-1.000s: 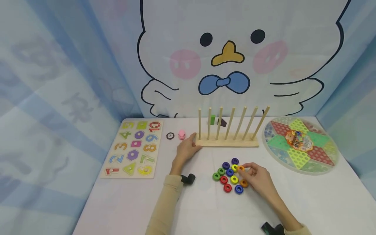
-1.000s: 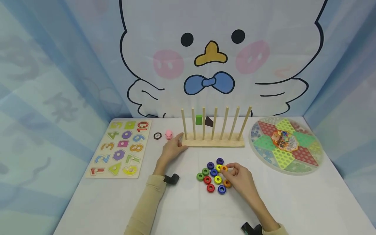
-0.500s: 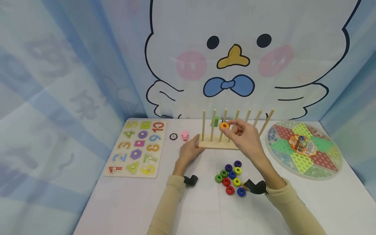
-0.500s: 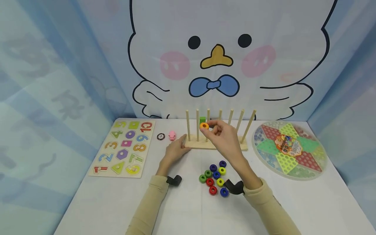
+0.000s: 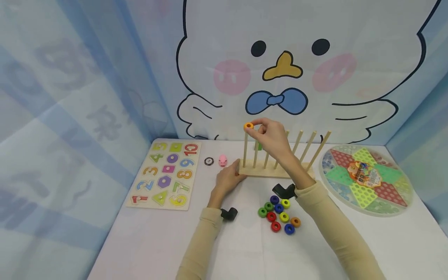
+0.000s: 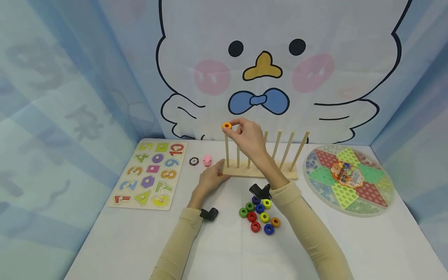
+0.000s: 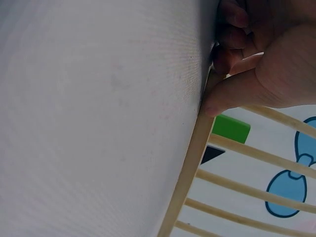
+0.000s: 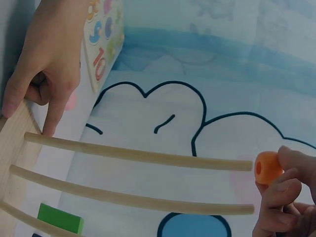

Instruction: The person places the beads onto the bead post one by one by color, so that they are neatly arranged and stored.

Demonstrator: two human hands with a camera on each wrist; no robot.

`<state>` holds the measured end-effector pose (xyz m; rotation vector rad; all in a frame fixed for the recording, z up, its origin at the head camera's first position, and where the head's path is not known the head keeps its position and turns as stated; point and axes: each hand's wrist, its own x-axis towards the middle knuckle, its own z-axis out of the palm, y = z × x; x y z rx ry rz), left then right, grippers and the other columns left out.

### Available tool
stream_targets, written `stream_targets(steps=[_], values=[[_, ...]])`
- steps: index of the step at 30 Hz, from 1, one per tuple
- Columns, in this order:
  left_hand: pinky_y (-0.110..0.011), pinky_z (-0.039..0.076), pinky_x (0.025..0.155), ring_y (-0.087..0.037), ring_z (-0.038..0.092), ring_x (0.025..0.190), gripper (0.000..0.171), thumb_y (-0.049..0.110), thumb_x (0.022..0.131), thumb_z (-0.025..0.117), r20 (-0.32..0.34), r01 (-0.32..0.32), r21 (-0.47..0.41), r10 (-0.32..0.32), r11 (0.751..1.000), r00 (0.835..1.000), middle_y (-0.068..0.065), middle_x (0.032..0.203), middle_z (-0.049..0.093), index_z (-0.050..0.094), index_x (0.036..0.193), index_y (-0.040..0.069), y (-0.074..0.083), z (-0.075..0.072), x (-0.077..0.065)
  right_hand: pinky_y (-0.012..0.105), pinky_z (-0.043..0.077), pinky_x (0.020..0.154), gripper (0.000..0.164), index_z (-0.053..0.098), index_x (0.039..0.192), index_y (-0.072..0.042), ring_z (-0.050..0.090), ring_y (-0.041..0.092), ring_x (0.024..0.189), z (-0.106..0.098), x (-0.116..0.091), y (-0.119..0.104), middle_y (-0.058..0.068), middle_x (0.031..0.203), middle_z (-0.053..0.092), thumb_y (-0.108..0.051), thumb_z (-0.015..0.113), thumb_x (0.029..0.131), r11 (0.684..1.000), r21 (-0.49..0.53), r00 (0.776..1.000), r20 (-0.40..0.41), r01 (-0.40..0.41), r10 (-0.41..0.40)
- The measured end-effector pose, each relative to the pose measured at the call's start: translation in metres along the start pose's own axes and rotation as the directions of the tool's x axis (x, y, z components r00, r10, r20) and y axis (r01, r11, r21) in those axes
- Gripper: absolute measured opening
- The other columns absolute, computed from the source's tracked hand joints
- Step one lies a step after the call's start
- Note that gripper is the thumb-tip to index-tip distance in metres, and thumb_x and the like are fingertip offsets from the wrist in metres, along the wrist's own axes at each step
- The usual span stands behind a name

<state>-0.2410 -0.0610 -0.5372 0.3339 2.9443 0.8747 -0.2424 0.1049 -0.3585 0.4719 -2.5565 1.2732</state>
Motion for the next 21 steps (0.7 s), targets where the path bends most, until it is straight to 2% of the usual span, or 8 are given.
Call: stream_targets(steps=[7,13,17,21], values=[[-0.032,0.041,0.059,-0.013,0.051,0.062,0.072,0.045,0.086,0.066,0.010,-0.007,-0.009,0.007,1.000,1.000,0.004,0.070,0.055,0.040,0.145,0.013,-0.003,0.002,0.003,0.028,0.027,0.038,0.040,0.066,0.113,-0.005,0.040,0.018,0.040,0.013,0.003,0.005,0.003,0.054,0.051,-0.038,0.066,0.089,0.994,-0.109,0.999,0.031,-0.023,0.026],[-0.035,0.043,0.061,-0.014,0.052,0.063,0.071,0.043,0.086,0.068,-0.001,0.005,0.001,-0.005,1.000,1.000,0.003,0.070,0.054,0.041,0.144,0.014,-0.002,0.001,0.003,0.028,0.028,0.039,0.041,0.066,0.118,-0.006,0.041,0.017,0.040,0.015,-0.002,0.007,0.002,0.053,0.052,-0.036,0.064,0.091,0.990,-0.139,0.999,0.045,-0.009,0.015],[-0.034,0.042,0.060,-0.014,0.051,0.063,0.072,0.043,0.086,0.068,0.020,0.018,-0.008,-0.018,1.000,1.000,0.004,0.070,0.055,0.039,0.146,0.016,-0.002,0.002,0.003,0.029,0.030,0.041,0.039,0.066,0.119,-0.008,0.044,0.017,0.042,0.011,-0.012,0.010,0.001,0.051,0.050,-0.036,0.064,0.091,0.996,-0.091,1.000,0.008,0.008,-0.008],[-0.033,0.042,0.060,-0.013,0.052,0.062,0.070,0.041,0.086,0.068,0.014,0.013,-0.013,-0.013,1.000,1.000,0.006,0.069,0.056,0.040,0.145,0.015,-0.001,0.002,0.004,0.030,0.030,0.039,0.035,0.068,0.115,-0.012,0.044,0.020,0.039,0.002,-0.034,0.017,0.004,0.049,0.047,-0.037,0.063,0.091,0.999,0.045,0.999,-0.028,-0.021,0.022]])
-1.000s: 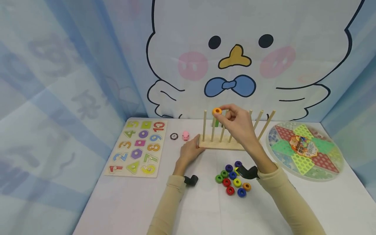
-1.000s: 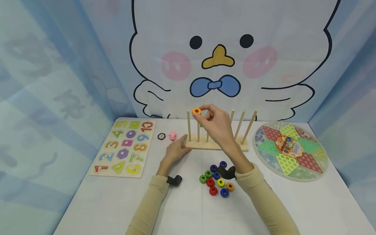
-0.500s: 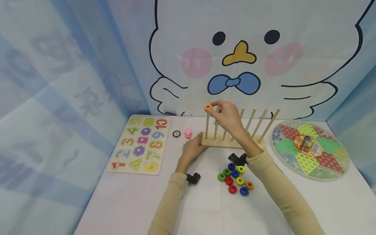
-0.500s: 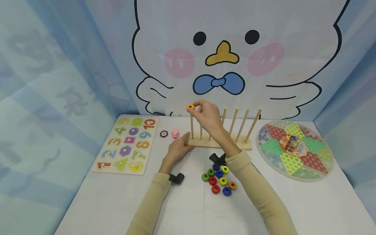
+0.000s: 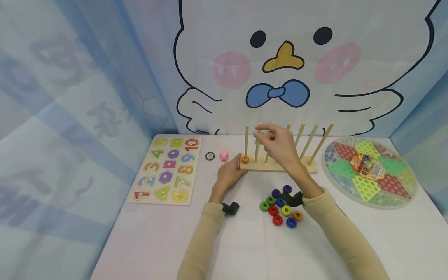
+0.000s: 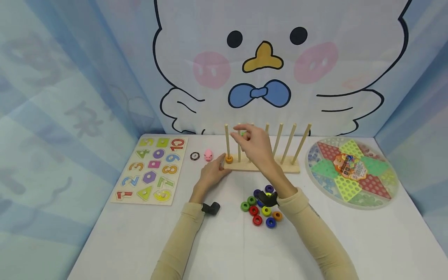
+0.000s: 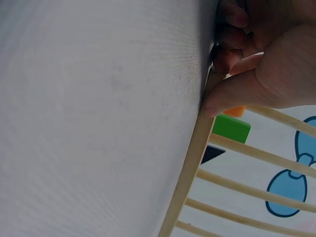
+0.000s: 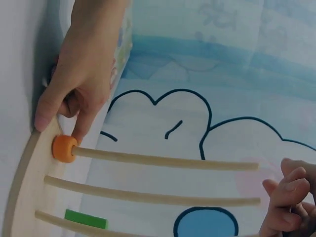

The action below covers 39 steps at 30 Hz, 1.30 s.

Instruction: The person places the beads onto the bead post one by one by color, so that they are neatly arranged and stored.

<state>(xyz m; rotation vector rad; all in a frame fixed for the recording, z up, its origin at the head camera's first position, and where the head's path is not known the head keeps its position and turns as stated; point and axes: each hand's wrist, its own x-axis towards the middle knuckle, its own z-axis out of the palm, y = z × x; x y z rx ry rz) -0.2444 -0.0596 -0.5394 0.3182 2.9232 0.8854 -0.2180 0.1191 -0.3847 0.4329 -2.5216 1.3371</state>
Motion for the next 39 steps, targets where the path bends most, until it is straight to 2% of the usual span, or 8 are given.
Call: stream_targets(steps=[4,9,16,24,31,34,36,39], values=[[-0.031,0.040,0.057,-0.012,0.050,0.060,0.069,0.039,0.086,0.069,-0.015,-0.006,0.015,0.006,1.000,1.000,0.006,0.067,0.055,0.042,0.144,0.013,0.003,0.000,0.001,0.031,0.029,0.034,0.035,0.068,0.112,-0.013,0.041,0.021,0.036,-0.008,-0.034,0.019,0.008,0.048,0.046,-0.040,0.063,0.091,0.987,0.124,0.994,0.052,-0.101,0.095],[-0.030,0.039,0.056,-0.013,0.050,0.059,0.072,0.041,0.086,0.069,0.008,0.025,0.010,-0.025,1.000,1.000,0.005,0.068,0.055,0.040,0.146,0.016,0.003,0.000,0.002,0.030,0.030,0.034,0.040,0.066,0.113,-0.012,0.040,0.023,0.037,-0.013,-0.076,0.049,0.010,0.050,0.046,-0.043,0.063,0.090,0.946,0.165,0.957,0.131,-0.278,0.258],[-0.029,0.037,0.055,-0.013,0.049,0.058,0.071,0.041,0.086,0.068,0.014,0.029,0.003,-0.029,1.000,0.999,0.004,0.069,0.056,0.038,0.146,0.016,0.004,-0.001,0.006,0.030,0.030,0.036,0.043,0.065,0.115,-0.006,0.041,0.027,0.038,-0.018,-0.122,0.078,0.017,0.052,0.047,-0.041,0.062,0.091,0.902,0.124,0.904,0.177,-0.413,0.389],[-0.029,0.036,0.054,-0.013,0.049,0.058,0.071,0.041,0.087,0.068,0.030,0.030,0.017,-0.031,0.999,0.999,0.004,0.069,0.056,0.038,0.147,0.015,0.004,-0.002,0.002,0.029,0.031,0.037,0.040,0.064,0.116,-0.006,0.039,0.017,0.036,-0.029,-0.172,0.093,0.007,0.049,0.046,-0.037,0.064,0.091,0.844,0.046,0.825,0.250,-0.534,0.507],[-0.029,0.037,0.056,-0.013,0.050,0.060,0.071,0.040,0.087,0.067,0.039,0.045,0.011,-0.045,0.999,0.998,0.004,0.071,0.056,0.037,0.147,0.016,0.004,-0.003,0.001,0.026,0.028,0.034,0.042,0.057,0.123,-0.004,0.030,0.007,0.033,-0.038,-0.196,0.104,-0.002,0.045,0.039,-0.023,0.068,0.088,0.824,0.037,0.772,0.377,-0.565,0.512],[-0.029,0.037,0.057,-0.013,0.050,0.061,0.071,0.040,0.087,0.067,0.042,0.048,0.012,-0.049,0.999,0.998,0.004,0.071,0.056,0.037,0.147,0.016,0.003,-0.003,0.001,0.025,0.028,0.034,0.045,0.056,0.125,-0.003,0.030,0.007,0.033,-0.038,-0.200,0.107,-0.003,0.045,0.040,-0.023,0.069,0.087,0.807,0.045,0.750,0.405,-0.588,0.524],[-0.029,0.037,0.057,-0.013,0.050,0.061,0.071,0.041,0.087,0.067,0.040,0.046,0.009,-0.047,0.999,0.998,0.004,0.071,0.056,0.037,0.147,0.016,0.003,-0.002,0.001,0.025,0.028,0.034,0.048,0.055,0.126,-0.003,0.030,0.007,0.033,-0.038,-0.200,0.108,-0.003,0.045,0.040,-0.025,0.070,0.087,0.803,0.040,0.744,0.405,-0.595,0.531],[-0.029,0.037,0.056,-0.013,0.050,0.060,0.072,0.040,0.087,0.067,0.037,0.043,-0.002,-0.043,0.999,0.998,0.004,0.071,0.056,0.037,0.147,0.016,0.002,-0.001,0.001,0.025,0.029,0.035,0.049,0.054,0.125,-0.002,0.031,0.008,0.033,-0.037,-0.198,0.107,-0.002,0.046,0.041,-0.029,0.070,0.086,0.809,0.013,0.750,0.383,-0.588,0.539]])
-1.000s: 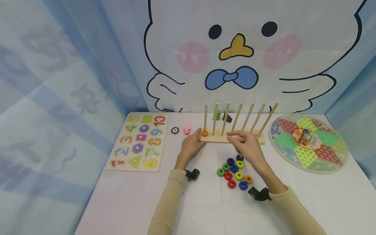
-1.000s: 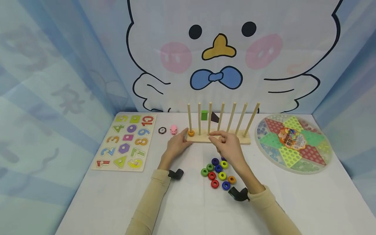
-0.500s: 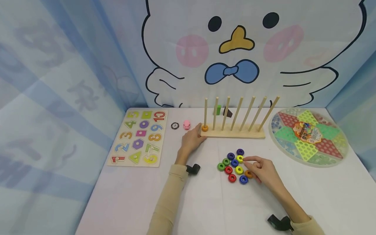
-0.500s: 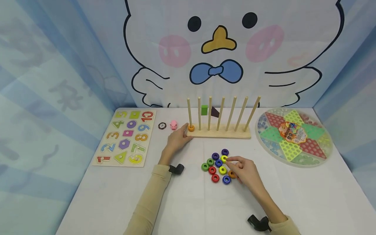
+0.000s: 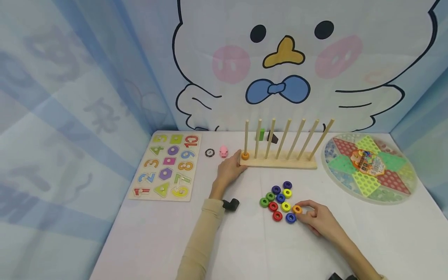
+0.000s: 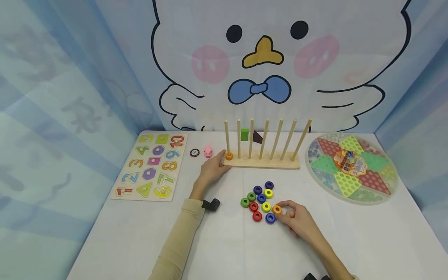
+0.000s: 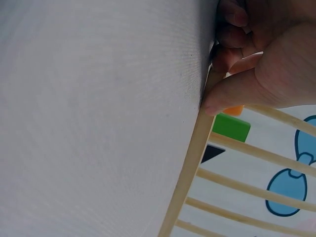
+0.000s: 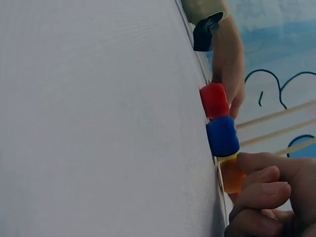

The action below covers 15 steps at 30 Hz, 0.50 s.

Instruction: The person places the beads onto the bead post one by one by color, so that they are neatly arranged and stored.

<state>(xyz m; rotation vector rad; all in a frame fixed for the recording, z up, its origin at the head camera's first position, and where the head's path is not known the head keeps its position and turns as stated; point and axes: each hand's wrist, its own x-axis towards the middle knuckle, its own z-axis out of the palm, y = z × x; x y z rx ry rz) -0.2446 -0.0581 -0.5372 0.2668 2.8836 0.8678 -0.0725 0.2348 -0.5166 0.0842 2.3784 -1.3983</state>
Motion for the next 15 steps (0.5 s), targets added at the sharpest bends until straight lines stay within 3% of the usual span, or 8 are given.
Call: stream_targets(steps=[4,8,15], values=[[-0.029,0.037,0.056,-0.012,0.049,0.060,0.072,0.040,0.087,0.067,-0.004,-0.001,0.001,0.001,1.000,1.000,0.004,0.070,0.055,0.037,0.147,0.016,0.000,0.000,0.000,0.026,0.029,0.035,0.049,0.056,0.123,-0.004,0.032,0.010,0.034,0.000,0.007,-0.016,0.000,0.047,0.042,-0.035,0.069,0.087,0.998,-0.060,0.998,-0.048,0.027,-0.030],[-0.029,0.037,0.056,-0.012,0.050,0.059,0.072,0.041,0.086,0.068,-0.006,-0.009,0.008,0.009,1.000,1.000,0.005,0.069,0.056,0.038,0.147,0.016,0.000,0.000,-0.002,0.028,0.029,0.036,0.049,0.058,0.121,-0.007,0.034,0.012,0.036,-0.002,0.017,-0.047,0.000,0.047,0.042,-0.041,0.068,0.087,0.988,-0.107,0.989,-0.088,0.107,-0.117],[-0.029,0.038,0.055,-0.012,0.050,0.059,0.071,0.041,0.085,0.069,-0.021,-0.018,0.015,0.018,1.000,1.000,0.006,0.067,0.056,0.041,0.145,0.015,0.001,-0.001,-0.001,0.028,0.027,0.036,0.049,0.059,0.120,-0.011,0.036,0.014,0.038,-0.007,0.041,-0.120,0.001,0.050,0.042,-0.045,0.067,0.086,0.948,-0.147,0.946,-0.127,0.281,-0.300]])
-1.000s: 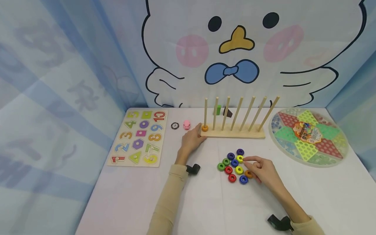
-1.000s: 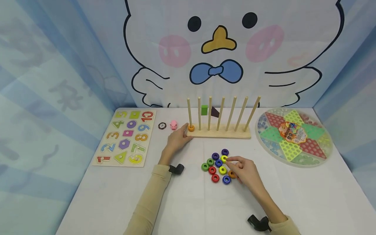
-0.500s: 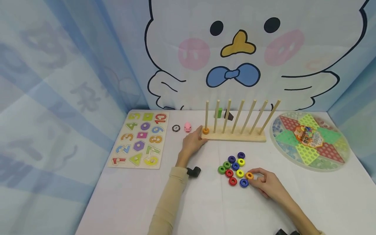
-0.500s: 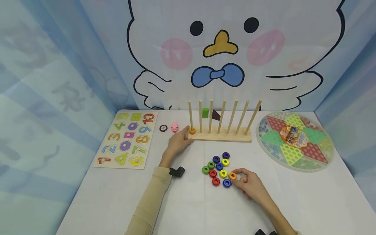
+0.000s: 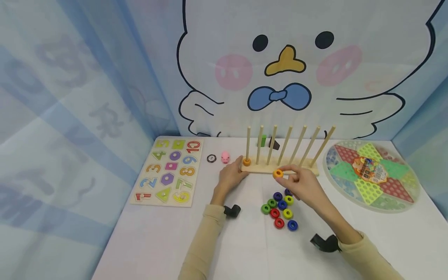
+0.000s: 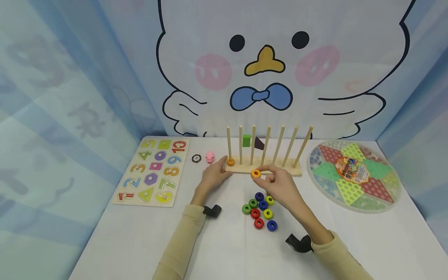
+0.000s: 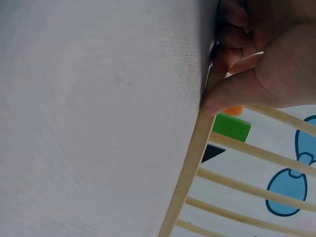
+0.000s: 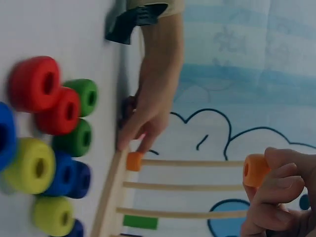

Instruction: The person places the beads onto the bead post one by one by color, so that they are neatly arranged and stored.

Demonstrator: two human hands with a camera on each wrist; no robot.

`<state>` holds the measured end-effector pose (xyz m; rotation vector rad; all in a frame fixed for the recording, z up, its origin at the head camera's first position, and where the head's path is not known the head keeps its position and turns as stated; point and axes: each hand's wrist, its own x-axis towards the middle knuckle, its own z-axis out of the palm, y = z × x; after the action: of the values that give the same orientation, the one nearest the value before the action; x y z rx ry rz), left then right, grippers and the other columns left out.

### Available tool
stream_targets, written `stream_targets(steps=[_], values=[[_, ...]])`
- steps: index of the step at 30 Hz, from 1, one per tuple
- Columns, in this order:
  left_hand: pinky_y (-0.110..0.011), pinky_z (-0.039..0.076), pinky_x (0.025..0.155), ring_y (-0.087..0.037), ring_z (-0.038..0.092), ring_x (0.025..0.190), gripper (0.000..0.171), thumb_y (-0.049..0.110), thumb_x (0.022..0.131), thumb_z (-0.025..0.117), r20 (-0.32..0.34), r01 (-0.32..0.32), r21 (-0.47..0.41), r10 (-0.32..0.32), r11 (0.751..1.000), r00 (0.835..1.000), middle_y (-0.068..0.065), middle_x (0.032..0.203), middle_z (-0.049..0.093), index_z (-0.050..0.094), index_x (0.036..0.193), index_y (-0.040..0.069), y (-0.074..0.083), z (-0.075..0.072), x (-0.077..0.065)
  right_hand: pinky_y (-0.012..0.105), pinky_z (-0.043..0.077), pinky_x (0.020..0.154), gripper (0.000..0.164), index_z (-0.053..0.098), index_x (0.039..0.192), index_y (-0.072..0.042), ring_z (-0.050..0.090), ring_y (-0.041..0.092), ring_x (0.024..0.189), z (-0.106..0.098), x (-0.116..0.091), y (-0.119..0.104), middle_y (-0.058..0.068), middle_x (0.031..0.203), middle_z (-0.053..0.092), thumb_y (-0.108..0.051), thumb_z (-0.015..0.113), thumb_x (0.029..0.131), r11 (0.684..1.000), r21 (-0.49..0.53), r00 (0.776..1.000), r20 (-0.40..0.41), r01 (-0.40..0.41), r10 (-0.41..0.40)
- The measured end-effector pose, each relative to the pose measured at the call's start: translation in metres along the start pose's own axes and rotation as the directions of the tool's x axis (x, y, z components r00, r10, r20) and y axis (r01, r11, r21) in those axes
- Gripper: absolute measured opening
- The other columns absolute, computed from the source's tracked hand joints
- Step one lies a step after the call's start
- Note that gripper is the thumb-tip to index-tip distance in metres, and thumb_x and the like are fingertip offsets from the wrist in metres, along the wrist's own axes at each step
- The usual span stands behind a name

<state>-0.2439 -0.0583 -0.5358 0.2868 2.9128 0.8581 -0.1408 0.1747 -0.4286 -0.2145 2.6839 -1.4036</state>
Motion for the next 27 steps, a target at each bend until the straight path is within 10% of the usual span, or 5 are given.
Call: stream_targets(steps=[13,27], values=[[-0.029,0.038,0.055,-0.011,0.050,0.059,0.071,0.042,0.085,0.069,-0.026,-0.019,0.019,0.020,1.000,0.999,0.006,0.067,0.055,0.041,0.145,0.015,-0.003,-0.001,0.001,0.031,0.032,0.037,0.046,0.061,0.121,-0.013,0.041,0.025,0.041,-0.021,0.064,-0.097,0.010,0.053,0.047,-0.042,0.068,0.087,0.959,0.107,0.961,-0.109,0.264,-0.253],[-0.037,0.045,0.067,-0.016,0.052,0.067,0.072,0.044,0.086,0.067,-0.015,-0.019,0.018,0.019,1.000,1.000,0.001,0.070,0.055,0.040,0.146,0.015,-0.002,0.002,-0.002,0.029,0.031,0.037,0.044,0.060,0.122,-0.010,0.041,0.018,0.037,0.001,0.110,-0.091,0.007,0.052,0.047,-0.038,0.066,0.089,0.975,0.042,0.969,-0.128,0.220,-0.213]])
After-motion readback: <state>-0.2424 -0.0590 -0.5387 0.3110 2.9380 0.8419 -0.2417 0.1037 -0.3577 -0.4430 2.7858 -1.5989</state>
